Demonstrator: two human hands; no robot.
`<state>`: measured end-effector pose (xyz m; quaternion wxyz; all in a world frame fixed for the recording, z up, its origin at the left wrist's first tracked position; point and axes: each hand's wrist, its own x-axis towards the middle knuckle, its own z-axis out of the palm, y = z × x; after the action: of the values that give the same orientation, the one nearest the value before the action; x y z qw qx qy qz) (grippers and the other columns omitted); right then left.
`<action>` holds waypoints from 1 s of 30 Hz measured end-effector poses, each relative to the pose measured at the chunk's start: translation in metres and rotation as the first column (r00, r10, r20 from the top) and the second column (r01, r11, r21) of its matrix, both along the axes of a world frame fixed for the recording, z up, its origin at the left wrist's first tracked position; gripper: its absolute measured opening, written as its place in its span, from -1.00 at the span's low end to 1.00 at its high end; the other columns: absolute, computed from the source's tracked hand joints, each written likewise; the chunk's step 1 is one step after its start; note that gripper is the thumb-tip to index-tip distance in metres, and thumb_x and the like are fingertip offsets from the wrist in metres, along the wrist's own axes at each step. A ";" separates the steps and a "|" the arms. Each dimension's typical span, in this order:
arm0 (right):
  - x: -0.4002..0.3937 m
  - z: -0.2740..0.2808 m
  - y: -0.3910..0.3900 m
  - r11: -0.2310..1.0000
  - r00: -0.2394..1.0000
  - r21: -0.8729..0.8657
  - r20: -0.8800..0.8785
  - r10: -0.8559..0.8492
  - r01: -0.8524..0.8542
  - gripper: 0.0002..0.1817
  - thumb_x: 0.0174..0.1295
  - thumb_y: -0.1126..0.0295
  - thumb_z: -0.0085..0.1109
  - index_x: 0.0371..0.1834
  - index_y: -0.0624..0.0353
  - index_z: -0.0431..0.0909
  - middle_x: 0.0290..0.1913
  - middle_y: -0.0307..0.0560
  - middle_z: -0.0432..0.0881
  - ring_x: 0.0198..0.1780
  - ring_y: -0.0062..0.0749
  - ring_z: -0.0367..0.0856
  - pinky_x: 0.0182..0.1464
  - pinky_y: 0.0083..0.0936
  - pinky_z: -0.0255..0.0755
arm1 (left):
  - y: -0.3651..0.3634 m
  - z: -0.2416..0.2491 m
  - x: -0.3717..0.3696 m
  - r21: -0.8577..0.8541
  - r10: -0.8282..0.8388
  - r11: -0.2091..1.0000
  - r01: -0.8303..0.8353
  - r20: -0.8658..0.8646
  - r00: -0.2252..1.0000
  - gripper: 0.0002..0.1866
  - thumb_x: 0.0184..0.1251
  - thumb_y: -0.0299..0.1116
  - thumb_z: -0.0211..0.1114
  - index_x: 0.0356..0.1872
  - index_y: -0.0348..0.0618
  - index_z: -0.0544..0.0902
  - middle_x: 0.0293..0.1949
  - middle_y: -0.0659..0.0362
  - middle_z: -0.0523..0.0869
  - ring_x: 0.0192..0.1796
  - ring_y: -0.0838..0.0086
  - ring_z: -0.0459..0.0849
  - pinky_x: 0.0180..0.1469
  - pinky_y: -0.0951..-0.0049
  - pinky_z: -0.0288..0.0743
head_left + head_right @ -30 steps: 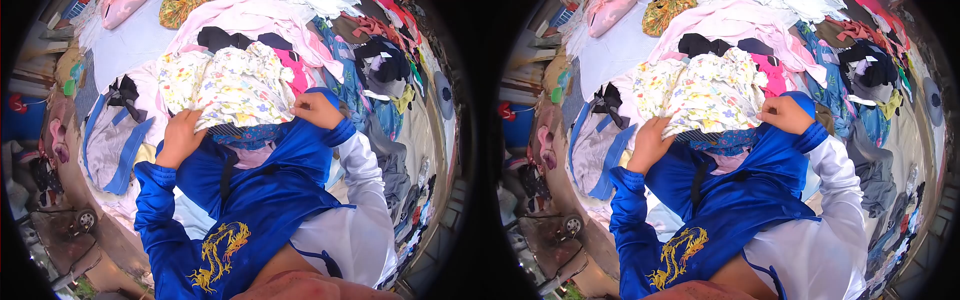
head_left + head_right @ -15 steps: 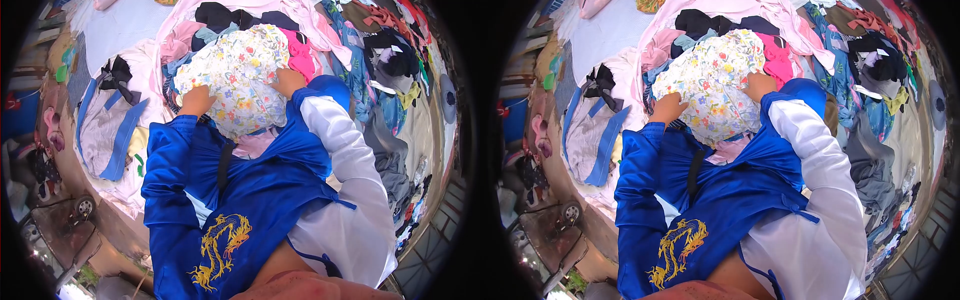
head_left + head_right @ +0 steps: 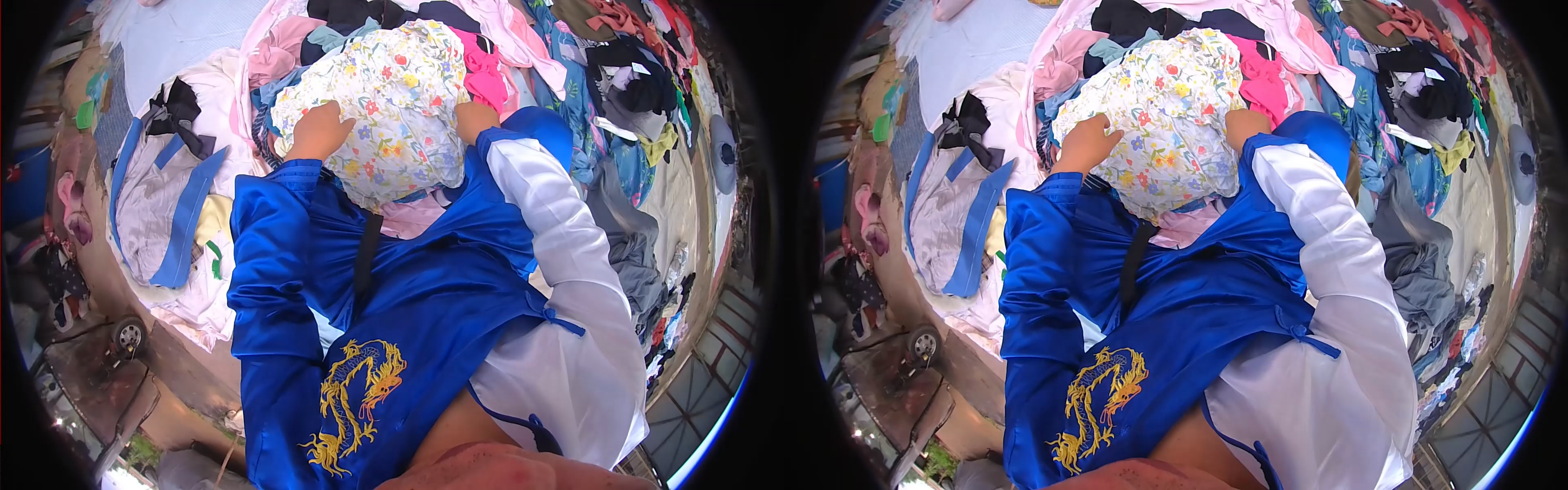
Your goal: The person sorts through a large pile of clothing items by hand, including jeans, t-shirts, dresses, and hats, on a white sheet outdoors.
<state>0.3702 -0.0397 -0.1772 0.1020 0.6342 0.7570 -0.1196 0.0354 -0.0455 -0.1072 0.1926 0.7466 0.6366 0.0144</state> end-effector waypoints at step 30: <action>0.010 0.221 -0.179 0.715 0.525 0.036 -0.654 0.546 -0.699 -0.80 0.18 0.30 0.36 -0.40 0.21 0.61 -0.22 -0.05 0.59 -0.06 -0.11 0.58 -0.02 -0.21 0.49 | -0.046 0.010 0.074 0.024 -0.689 0.687 0.726 0.338 0.641 -0.49 0.14 -0.47 0.24 0.20 -0.10 0.66 0.26 -0.10 0.59 0.35 0.06 0.53 0.38 0.13 0.38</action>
<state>0.3806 -0.2186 0.0439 -0.0444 0.2254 0.9027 -0.3637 0.1094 -0.0919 -0.0973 0.3256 0.9109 0.2527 0.0225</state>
